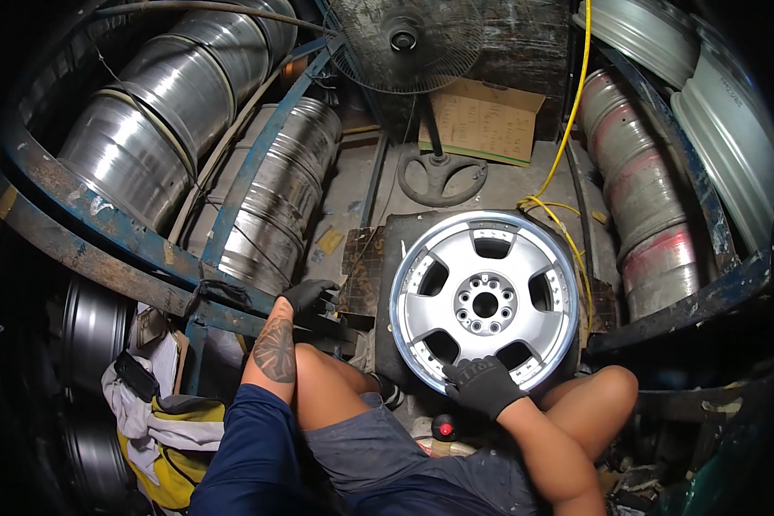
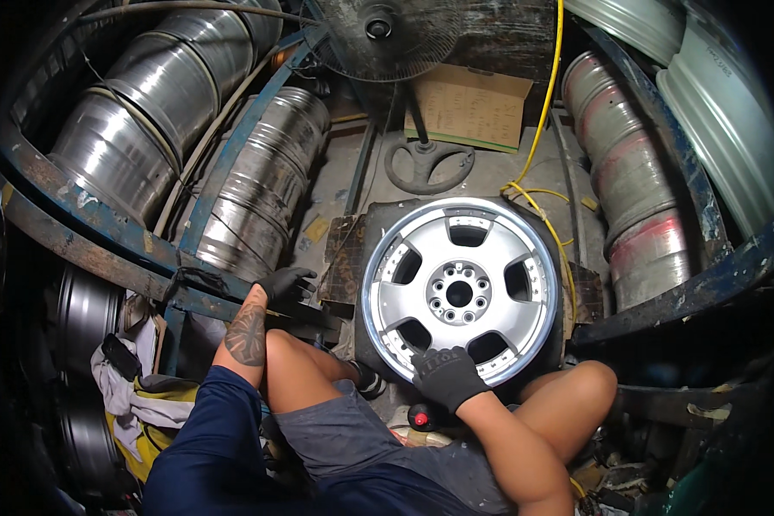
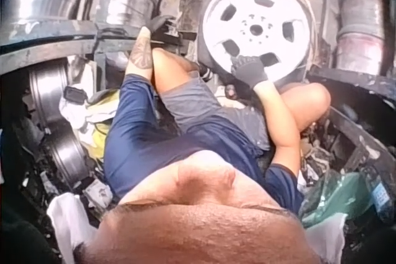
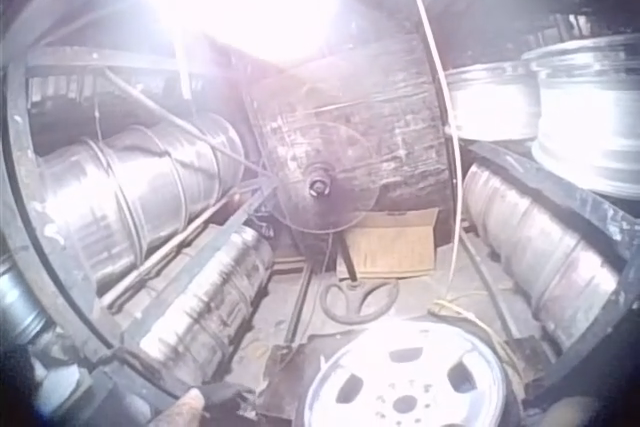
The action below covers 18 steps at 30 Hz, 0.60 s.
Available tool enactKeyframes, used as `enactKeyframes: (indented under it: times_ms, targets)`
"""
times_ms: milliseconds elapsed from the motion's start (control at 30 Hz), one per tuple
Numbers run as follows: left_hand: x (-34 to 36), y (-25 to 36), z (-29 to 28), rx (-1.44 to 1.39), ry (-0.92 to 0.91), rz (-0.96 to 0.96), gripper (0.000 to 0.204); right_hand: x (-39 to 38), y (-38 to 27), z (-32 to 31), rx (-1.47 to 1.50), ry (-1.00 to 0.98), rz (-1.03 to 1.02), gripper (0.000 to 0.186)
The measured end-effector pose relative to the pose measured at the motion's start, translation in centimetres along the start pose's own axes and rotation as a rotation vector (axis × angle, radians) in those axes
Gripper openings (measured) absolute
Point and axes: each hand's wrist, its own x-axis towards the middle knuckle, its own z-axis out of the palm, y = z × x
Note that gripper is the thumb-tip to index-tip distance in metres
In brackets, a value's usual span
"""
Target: The person is cleaning and inspecting a car wheel rim.
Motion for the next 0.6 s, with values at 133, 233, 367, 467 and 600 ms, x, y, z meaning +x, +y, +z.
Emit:
enactKeyframes:
  times_ms: [133,233,367,467,600]
  targets:
    - [-0.8,0.8,0.6,-0.124,0.017,-0.06,0.043,-0.5,0.1,0.2,0.005,0.049,-0.028,0.042]
    - [-0.7,0.6,0.2,-0.036,0.001,-0.031,0.043,-0.6,0.5,0.5,0.0,0.042,-0.01,0.043]
    - [-0.3,0.6,0.6,-0.107,0.016,-0.077,0.036,-1.0,1.1,0.7,-0.009,0.112,-0.002,0.043]
    - [0.1,-0.2,-0.1,-0.009,0.004,-0.016,0.038,-0.9,1.2,0.3,0.003,0.133,-0.01,0.043]
    - [0.6,0.1,0.3,-0.004,0.002,-0.083,0.039,-0.9,1.1,-0.2,0.011,0.114,-0.007,0.044]
